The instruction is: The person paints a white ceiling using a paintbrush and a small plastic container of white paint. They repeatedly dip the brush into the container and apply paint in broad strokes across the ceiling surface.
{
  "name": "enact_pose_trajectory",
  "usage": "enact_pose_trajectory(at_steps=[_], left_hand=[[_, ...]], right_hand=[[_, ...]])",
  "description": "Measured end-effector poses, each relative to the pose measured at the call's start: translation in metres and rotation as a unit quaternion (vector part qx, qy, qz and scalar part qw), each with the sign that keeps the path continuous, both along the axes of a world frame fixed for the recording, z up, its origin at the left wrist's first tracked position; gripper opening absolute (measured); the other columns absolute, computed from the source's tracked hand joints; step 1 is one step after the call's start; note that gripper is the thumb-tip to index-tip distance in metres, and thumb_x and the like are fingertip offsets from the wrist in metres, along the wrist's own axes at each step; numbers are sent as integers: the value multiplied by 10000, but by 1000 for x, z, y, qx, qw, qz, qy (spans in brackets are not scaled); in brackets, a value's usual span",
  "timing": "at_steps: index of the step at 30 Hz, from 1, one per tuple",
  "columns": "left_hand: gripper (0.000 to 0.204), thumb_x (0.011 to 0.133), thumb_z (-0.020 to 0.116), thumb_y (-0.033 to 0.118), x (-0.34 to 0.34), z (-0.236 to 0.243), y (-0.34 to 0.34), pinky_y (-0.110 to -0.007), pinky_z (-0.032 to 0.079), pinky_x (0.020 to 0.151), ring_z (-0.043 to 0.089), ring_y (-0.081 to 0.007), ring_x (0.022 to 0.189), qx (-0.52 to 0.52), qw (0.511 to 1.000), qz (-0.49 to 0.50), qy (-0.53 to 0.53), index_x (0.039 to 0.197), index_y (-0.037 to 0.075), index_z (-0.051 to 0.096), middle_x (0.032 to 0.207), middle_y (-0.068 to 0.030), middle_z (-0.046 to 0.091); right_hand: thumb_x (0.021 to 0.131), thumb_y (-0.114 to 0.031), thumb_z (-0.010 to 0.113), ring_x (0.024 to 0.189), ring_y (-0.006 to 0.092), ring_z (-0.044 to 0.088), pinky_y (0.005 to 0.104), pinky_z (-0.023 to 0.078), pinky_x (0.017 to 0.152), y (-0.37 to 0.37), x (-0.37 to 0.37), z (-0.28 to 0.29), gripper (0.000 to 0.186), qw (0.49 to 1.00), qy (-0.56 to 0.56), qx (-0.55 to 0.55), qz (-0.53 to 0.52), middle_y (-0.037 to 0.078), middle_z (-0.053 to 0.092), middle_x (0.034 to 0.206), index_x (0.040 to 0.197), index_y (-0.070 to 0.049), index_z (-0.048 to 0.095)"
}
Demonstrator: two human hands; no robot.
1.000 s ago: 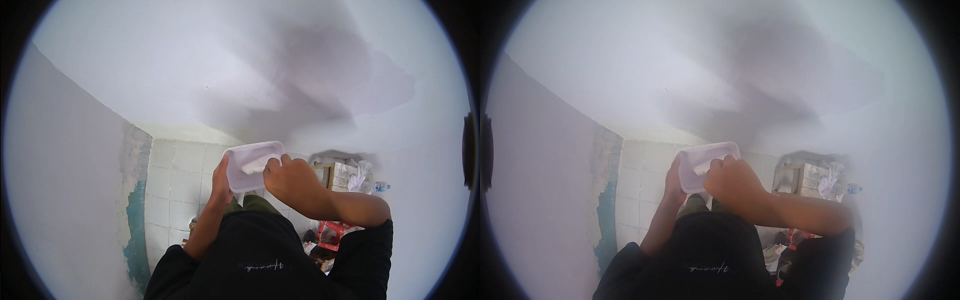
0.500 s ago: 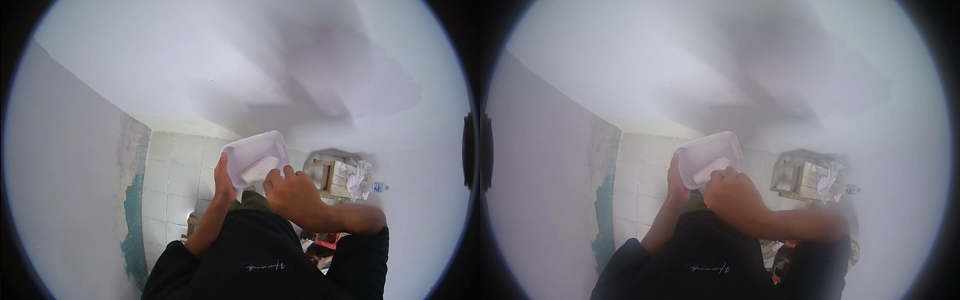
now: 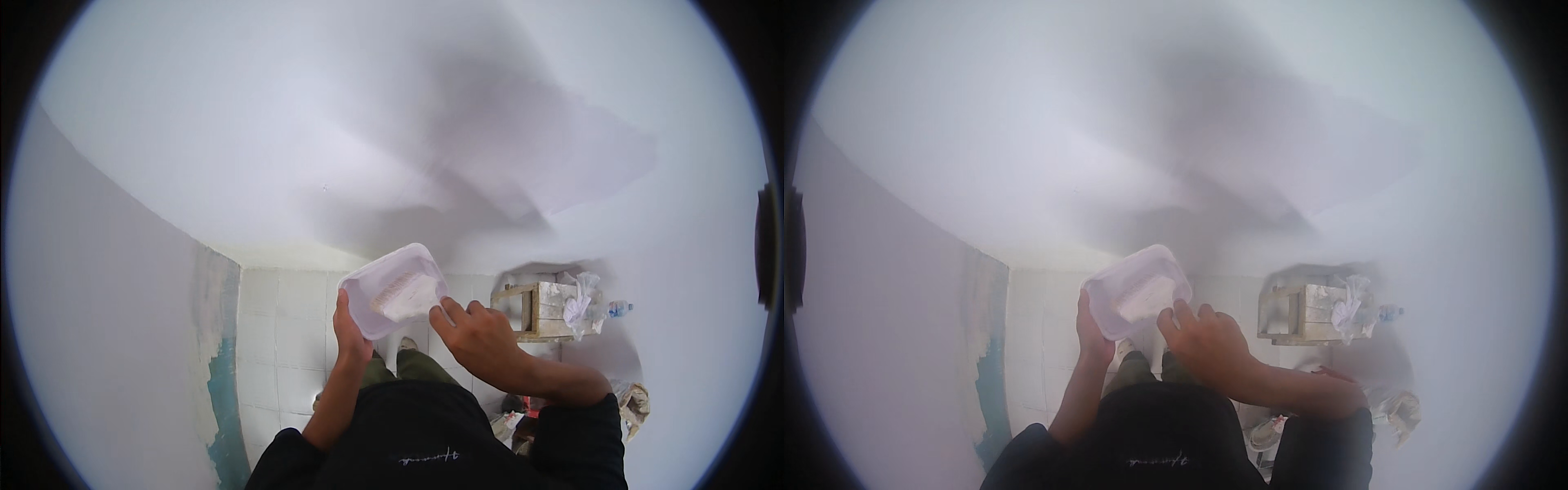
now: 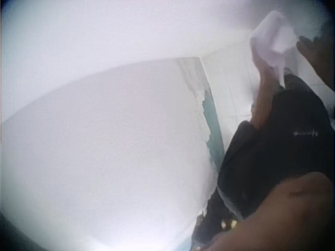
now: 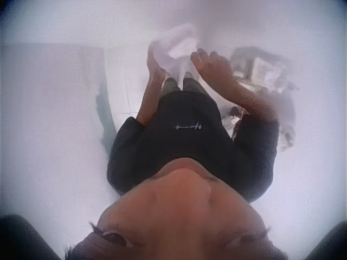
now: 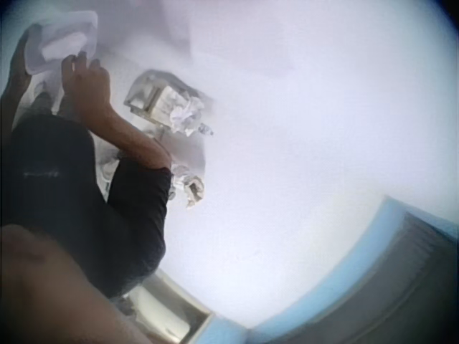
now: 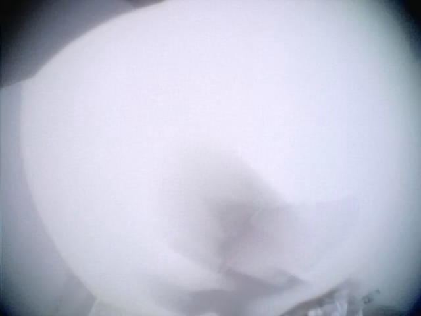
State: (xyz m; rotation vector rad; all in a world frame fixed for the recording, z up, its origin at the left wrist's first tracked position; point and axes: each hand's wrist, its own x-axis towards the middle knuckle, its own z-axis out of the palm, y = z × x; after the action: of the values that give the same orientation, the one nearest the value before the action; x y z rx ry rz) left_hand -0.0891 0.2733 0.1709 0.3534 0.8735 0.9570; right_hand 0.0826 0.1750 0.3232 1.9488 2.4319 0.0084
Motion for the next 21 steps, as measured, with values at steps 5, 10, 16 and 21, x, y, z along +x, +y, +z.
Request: enact_pose_trajectory(at_steps=[5,10,16,21], left_hand=[[593,1063,400,458,0,-7,13,-411,435,1067,533,-278,1273,4,1000,-8,9,1431,-6,429,1379,-153,538],[589,1063,396,460,1,-16,15,-410,432,1068,531,-275,1274,2,1000,-12,-7,1425,-3,433,1380,-148,537],[580,1065,385,455,-4,4,23,-407,430,1070,522,-275,1283,9,1000,8,1,1428,4,426,1383,-137,532],[583,1068,372,457,-10,-11,34,-401,429,1073,522,-268,1283,30,999,18,11,1434,5,416,1382,-131,530]], right_hand=[[781,-99,648,746,224,654,330,549,549,4,-5,-8,335,1000,7,24,9,150,667,1134,1104,-14,625],[778,-65,651,745,226,661,338,564,589,3,0,-12,322,997,59,38,-16,119,690,1122,1098,-26,641],[854,-92,679,789,281,684,386,571,655,4,10,-30,269,967,232,37,-97,102,690,1078,1120,-75,649],[905,-173,676,803,323,680,422,564,664,12,7,-24,261,945,289,23,-150,98,654,1017,1160,-130,641]])
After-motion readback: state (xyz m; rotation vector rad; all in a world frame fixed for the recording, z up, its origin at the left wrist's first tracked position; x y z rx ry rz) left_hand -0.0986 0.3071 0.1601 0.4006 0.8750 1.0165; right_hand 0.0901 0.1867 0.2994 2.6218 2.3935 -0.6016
